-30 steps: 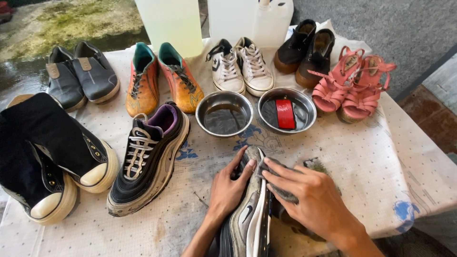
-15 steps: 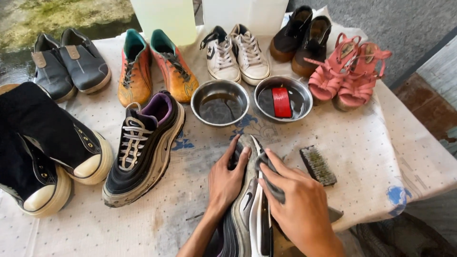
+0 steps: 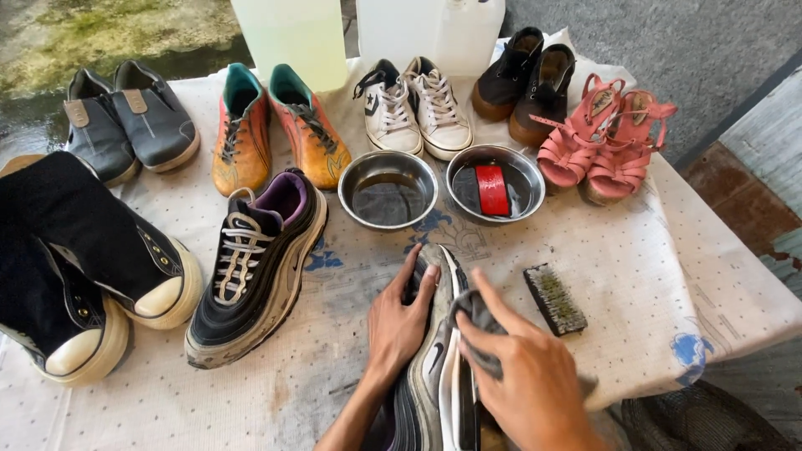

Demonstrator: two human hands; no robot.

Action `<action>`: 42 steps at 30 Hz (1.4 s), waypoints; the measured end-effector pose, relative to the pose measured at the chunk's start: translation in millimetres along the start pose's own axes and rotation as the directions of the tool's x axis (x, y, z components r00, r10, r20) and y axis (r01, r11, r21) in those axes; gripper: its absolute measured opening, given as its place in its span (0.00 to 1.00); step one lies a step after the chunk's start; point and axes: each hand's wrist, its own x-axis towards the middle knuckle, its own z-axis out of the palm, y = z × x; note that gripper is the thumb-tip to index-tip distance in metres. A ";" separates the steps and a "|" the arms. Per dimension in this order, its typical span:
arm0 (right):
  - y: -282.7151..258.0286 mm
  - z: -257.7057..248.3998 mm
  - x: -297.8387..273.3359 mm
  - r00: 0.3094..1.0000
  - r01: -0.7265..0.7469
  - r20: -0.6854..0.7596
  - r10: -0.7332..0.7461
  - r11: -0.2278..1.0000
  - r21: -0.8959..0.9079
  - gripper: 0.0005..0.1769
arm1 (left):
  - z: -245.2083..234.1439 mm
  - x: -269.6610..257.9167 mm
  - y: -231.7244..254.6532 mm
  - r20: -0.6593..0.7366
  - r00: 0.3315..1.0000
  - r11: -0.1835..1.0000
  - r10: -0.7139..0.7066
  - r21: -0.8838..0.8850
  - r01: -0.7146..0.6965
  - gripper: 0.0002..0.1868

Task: The person is cleaning the midsole and upper of a black and white sneaker using a small brush and a grey cloth.

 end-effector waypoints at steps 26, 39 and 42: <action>40.6 22.9 13.3 0.967 0.226 -0.222 -0.127 0.835 0.502 0.25 | -4.0 -5.9 -0.7 0.059 0.992 0.991 0.110 0.066 -0.114 0.39; 60.5 30.7 64.8 0.989 0.106 -0.148 0.013 0.641 0.760 0.28 | -4.9 2.5 -7.4 0.148 0.985 0.996 0.084 -0.028 -0.080 0.49; 56.2 32.0 88.1 0.983 0.182 -0.097 -0.157 0.737 0.651 0.24 | -6.8 2.6 -6.5 0.143 0.985 0.995 0.097 -0.028 -0.094 0.50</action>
